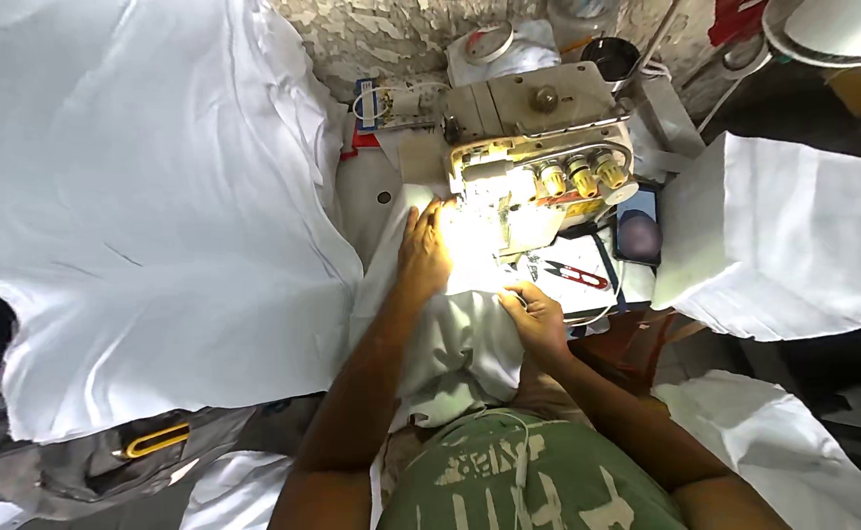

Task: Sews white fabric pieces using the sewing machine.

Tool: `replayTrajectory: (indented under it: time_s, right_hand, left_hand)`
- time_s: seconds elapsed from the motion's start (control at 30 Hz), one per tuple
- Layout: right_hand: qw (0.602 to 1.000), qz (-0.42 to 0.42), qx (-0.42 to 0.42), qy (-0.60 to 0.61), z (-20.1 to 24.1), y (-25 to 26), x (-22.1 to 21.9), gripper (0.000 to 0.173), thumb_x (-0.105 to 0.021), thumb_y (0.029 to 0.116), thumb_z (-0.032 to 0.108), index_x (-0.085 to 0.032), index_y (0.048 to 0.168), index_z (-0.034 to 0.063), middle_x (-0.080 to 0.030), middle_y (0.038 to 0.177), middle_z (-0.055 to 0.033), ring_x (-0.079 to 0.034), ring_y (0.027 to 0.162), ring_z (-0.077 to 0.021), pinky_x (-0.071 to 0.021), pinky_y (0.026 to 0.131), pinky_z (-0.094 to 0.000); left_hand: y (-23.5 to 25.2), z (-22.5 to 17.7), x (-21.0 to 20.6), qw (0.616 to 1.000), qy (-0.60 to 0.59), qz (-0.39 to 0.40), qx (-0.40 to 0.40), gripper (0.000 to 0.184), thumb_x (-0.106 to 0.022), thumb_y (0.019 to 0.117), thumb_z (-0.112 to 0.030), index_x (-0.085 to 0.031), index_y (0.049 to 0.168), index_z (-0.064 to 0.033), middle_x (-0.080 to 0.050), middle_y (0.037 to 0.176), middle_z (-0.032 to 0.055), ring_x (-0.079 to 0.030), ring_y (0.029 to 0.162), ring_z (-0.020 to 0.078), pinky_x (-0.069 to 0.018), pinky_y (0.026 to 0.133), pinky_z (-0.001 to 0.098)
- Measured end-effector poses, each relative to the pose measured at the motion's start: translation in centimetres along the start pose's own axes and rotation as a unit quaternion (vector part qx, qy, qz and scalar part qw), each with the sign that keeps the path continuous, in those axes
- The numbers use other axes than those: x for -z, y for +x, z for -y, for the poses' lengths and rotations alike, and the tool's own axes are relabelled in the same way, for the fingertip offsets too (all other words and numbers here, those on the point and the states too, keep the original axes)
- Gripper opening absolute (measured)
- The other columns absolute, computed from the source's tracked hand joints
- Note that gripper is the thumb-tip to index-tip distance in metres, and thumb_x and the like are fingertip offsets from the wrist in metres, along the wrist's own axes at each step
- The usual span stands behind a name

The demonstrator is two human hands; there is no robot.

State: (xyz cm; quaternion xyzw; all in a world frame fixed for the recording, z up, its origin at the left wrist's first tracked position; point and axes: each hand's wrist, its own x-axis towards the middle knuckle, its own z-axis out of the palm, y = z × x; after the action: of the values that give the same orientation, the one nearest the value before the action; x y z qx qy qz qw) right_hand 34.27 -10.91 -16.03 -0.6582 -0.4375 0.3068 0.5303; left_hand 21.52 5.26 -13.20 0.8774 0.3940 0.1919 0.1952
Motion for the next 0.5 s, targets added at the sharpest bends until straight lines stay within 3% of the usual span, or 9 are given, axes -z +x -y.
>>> replayTrajectory:
  time_s: [0.13, 0.27, 0.37, 0.5]
  right_hand:
    - [0.999, -0.01, 0.016, -0.031, 0.5, 2.1, -0.6, 0.016, -0.059, 0.1022, 0.014, -0.071, 0.104, 0.0024, -0.069, 0.088, -0.0059, -0.06, 0.07, -0.007, -0.0516, 0.066, -0.0268]
    - [0.996, -0.053, 0.05, -0.058, 0.9, 4.4, -1.6, 0.01, -0.064, 0.0961, 0.008, -0.068, 0.101, -0.0003, -0.063, 0.079, -0.0067, -0.053, 0.065, -0.0083, -0.0457, 0.062, -0.0264]
    - [0.995, -0.08, 0.047, -0.046, 0.5, 6.4, -2.4, 0.016, -0.066, 0.092, 0.007, -0.072, 0.103, -0.0038, -0.068, 0.08, -0.0067, -0.058, 0.067, -0.0056, -0.0491, 0.066, -0.0253]
    - [0.991, -0.099, 0.073, -0.056, 0.3, 7.8, -2.7, 0.013, -0.065, 0.0901, 0.002, -0.07, 0.098, -0.008, -0.066, 0.081, -0.0117, -0.059, 0.072, -0.0097, -0.0499, 0.069, -0.0261]
  left_hand:
    - [2.7, 2.6, 0.6, 0.999, -0.008, 0.023, -0.046, 0.029, -0.046, 0.1017, 0.001, -0.06, 0.126, 0.0079, -0.062, 0.135, 0.0262, -0.047, 0.141, 0.0428, -0.0233, 0.122, 0.0573]
    - [4.8, 3.6, 1.3, 0.998, -0.002, 0.027, -0.054, 0.032, -0.05, 0.1057, -0.012, -0.059, 0.128, 0.0091, -0.062, 0.135, 0.0272, -0.048, 0.14, 0.0435, -0.0232, 0.123, 0.0564]
    - [6.2, 4.4, 1.6, 0.998, -0.011, 0.032, -0.048, 0.036, -0.051, 0.1058, -0.014, -0.056, 0.134, 0.0083, -0.057, 0.143, 0.0267, -0.044, 0.144, 0.0419, -0.0201, 0.124, 0.0553]
    - [7.8, 5.0, 1.9, 0.999, -0.008, 0.044, -0.024, 0.039, -0.045, 0.1067, -0.013, -0.053, 0.14, 0.0062, -0.052, 0.15, 0.0241, -0.04, 0.147, 0.0378, -0.0164, 0.126, 0.0527]
